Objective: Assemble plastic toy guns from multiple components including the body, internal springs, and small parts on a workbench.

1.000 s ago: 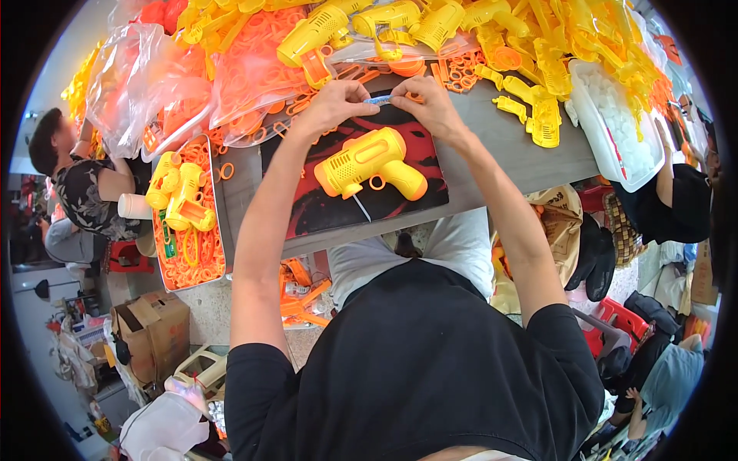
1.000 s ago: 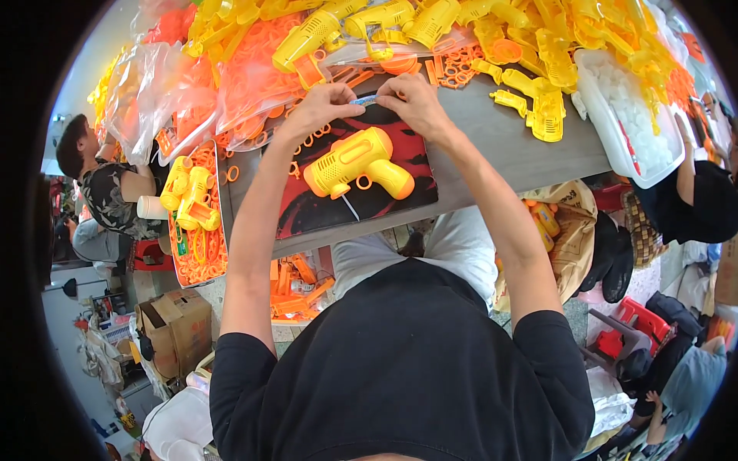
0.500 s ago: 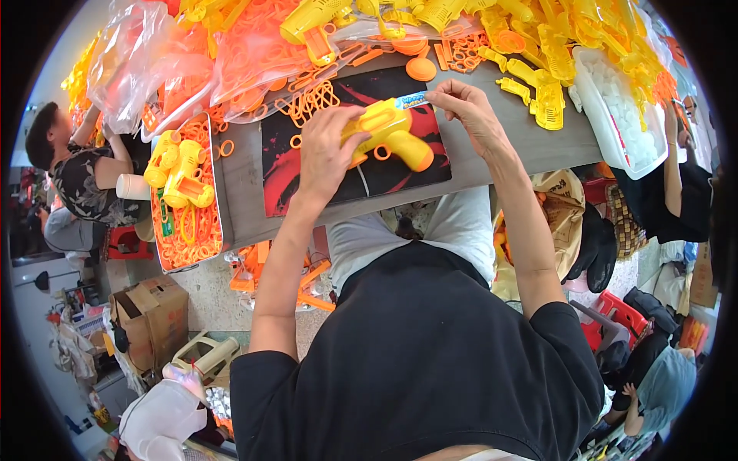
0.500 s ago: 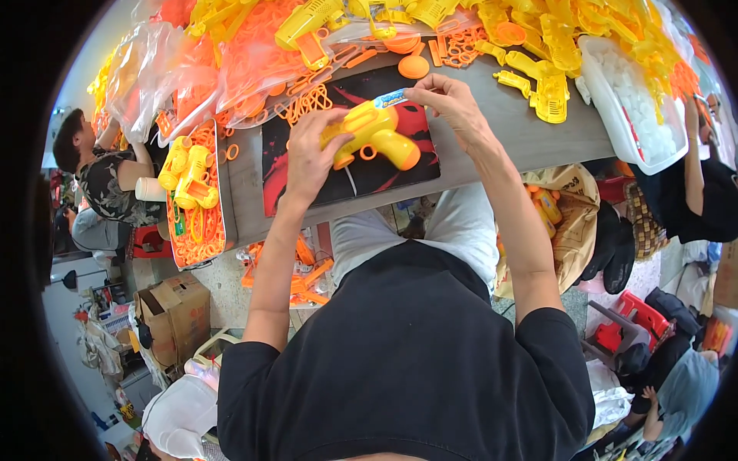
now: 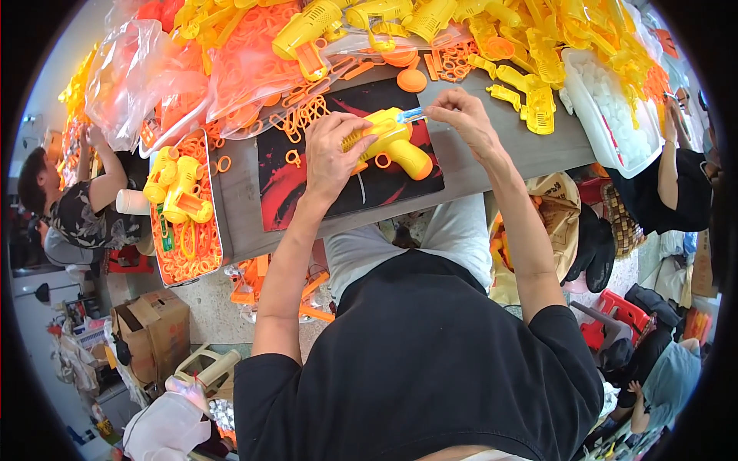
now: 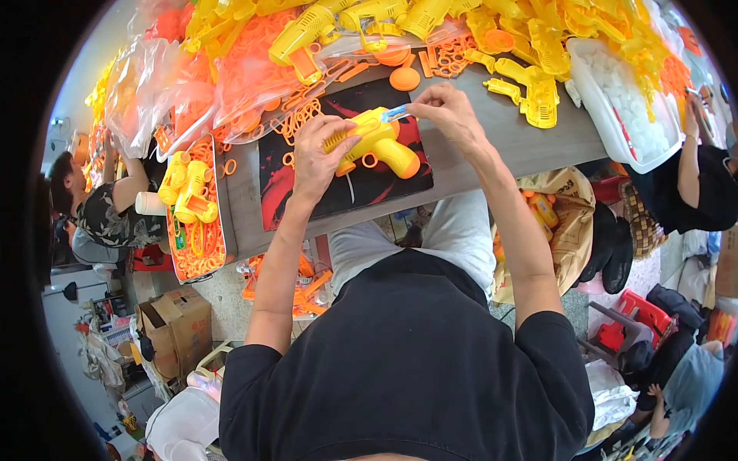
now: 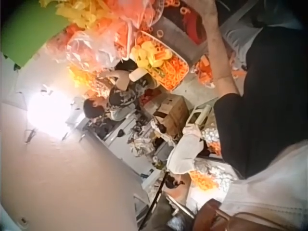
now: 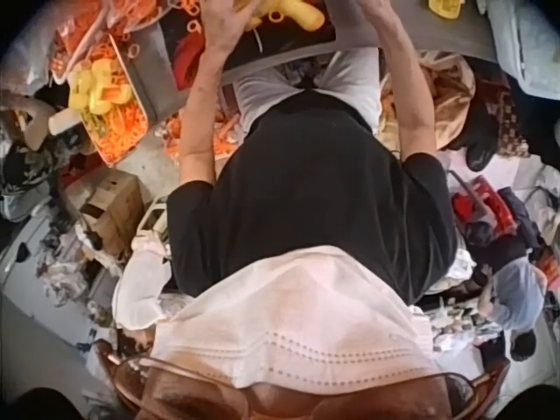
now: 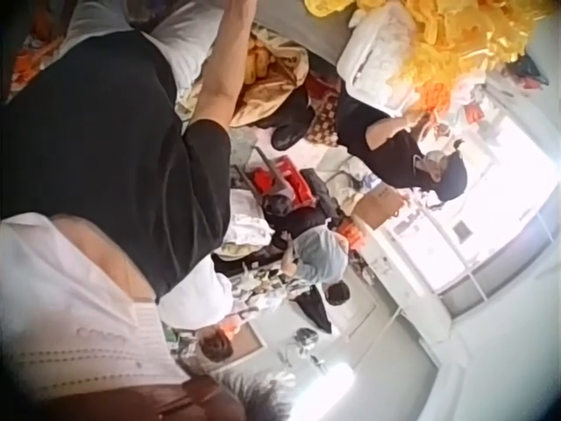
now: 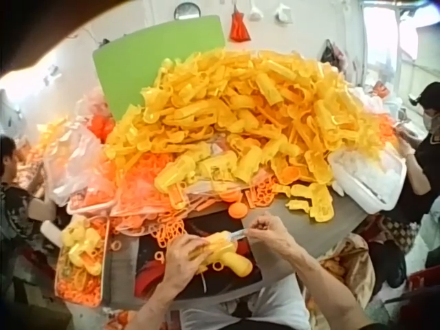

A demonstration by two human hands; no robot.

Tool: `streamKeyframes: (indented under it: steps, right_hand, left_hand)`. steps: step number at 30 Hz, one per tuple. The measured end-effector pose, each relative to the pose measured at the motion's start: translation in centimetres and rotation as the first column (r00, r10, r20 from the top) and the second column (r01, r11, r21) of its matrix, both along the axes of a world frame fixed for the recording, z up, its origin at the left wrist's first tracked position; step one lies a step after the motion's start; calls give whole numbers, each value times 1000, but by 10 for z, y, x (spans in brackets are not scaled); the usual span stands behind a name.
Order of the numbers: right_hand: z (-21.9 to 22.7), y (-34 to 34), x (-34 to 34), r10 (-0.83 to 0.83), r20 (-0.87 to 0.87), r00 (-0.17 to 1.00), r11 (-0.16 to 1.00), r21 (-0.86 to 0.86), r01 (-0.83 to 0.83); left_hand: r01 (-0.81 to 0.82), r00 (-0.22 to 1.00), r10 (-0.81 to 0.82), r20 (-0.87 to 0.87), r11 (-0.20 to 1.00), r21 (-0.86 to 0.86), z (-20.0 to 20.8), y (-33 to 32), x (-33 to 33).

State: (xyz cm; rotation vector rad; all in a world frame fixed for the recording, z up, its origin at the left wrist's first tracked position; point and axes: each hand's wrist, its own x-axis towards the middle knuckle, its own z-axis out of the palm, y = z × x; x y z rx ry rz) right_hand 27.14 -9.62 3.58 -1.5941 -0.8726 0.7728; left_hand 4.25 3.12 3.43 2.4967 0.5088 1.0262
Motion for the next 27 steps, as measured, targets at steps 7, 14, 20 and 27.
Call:
streamKeyframes:
  steps: [7, 14, 20, 27]
  right_hand:
    - [-1, 30, -11, 248, 101, 963, 965, -118, -236]
    - [9, 15, -29, 64, 817, 572, 919, 176, -354]
    - [-1, 14, -44, 137, 905, 402, 860, 92, -501]
    - [3, 33, -21, 400, -60, 914, 912, -75, -404]
  left_hand:
    - [-13, 999, 8, -37, 991, -132, 1, -1, 1]
    - [-67, 998, 64, -23, 975, -211, -9, -8, 0]
    - [-65, 997, 56, -43, 966, -250, -7, -7, 2]
    - [-72, 997, 66, -33, 970, -233, -6, -11, 1]
